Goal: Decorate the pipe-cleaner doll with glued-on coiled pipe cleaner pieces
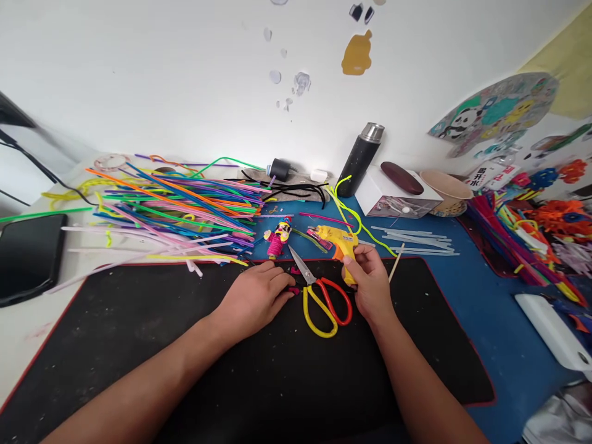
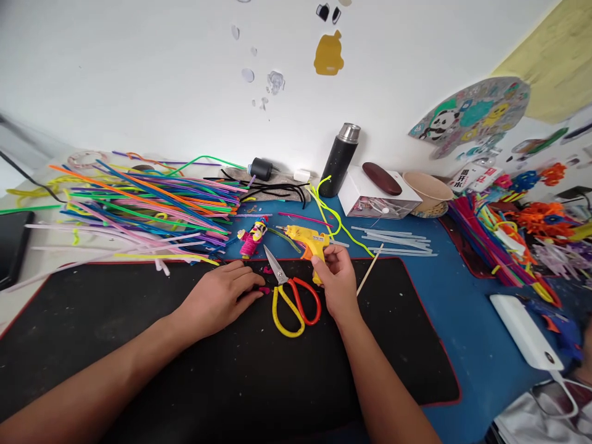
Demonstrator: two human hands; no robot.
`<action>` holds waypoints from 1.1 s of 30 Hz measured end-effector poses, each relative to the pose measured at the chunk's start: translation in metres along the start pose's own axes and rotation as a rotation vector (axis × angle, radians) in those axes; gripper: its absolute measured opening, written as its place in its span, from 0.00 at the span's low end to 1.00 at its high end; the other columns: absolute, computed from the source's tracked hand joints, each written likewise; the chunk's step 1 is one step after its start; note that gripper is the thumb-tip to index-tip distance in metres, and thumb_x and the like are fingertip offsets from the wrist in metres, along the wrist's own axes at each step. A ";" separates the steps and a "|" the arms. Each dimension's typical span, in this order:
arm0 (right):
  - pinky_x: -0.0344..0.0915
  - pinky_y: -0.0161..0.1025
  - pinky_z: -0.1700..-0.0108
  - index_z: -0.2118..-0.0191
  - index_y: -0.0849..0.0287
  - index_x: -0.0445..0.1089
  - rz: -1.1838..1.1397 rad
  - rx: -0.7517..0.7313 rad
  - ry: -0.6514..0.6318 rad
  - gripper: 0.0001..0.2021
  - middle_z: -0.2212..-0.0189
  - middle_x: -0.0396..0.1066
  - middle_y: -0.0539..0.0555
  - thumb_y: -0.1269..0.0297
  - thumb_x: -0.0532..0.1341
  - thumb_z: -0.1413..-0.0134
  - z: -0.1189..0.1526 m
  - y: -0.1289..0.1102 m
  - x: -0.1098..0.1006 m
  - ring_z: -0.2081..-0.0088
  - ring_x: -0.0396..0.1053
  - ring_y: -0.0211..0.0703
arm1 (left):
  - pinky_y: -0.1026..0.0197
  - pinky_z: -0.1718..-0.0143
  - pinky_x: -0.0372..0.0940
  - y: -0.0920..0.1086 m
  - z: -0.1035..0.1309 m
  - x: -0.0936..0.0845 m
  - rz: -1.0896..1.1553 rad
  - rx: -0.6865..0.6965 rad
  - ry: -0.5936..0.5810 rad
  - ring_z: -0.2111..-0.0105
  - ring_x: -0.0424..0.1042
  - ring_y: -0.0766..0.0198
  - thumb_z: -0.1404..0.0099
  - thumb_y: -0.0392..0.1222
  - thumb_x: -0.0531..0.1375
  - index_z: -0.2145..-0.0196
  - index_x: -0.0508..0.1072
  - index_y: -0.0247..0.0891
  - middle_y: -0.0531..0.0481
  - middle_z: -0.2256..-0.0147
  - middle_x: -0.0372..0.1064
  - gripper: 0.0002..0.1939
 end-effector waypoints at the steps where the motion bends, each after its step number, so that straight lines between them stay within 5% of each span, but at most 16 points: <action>1: 0.49 0.28 0.83 0.61 0.53 0.64 -0.010 0.012 -0.006 0.23 0.71 0.65 0.43 0.54 0.77 0.54 0.001 0.001 0.001 0.80 0.57 0.29 | 0.53 0.58 0.69 0.000 0.000 0.001 -0.004 -0.003 -0.011 0.61 0.74 0.54 0.23 0.41 0.60 0.55 0.78 0.38 0.46 0.61 0.79 0.07; 19: 0.47 0.29 0.83 0.61 0.52 0.67 -0.103 0.094 -0.121 0.22 0.71 0.65 0.43 0.54 0.78 0.53 0.012 0.001 0.014 0.81 0.53 0.28 | 0.54 0.57 0.69 0.003 -0.003 0.006 0.067 -0.051 -0.059 0.60 0.73 0.55 0.23 0.39 0.58 0.60 0.77 0.39 0.47 0.61 0.76 0.08; 33: 0.50 0.30 0.80 0.64 0.52 0.65 -0.017 0.049 -0.140 0.21 0.72 0.62 0.44 0.52 0.77 0.52 0.018 -0.002 0.018 0.79 0.54 0.32 | 0.53 0.56 0.70 0.009 -0.001 0.009 0.060 -0.013 -0.095 0.59 0.74 0.54 0.22 0.34 0.54 0.53 0.78 0.38 0.44 0.60 0.75 0.12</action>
Point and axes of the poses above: each hand's wrist, its own z-axis away from the middle knuckle, its own x-axis out of the palm, y = z × x, the point moved 7 cm from there along -z, towards the middle knuckle
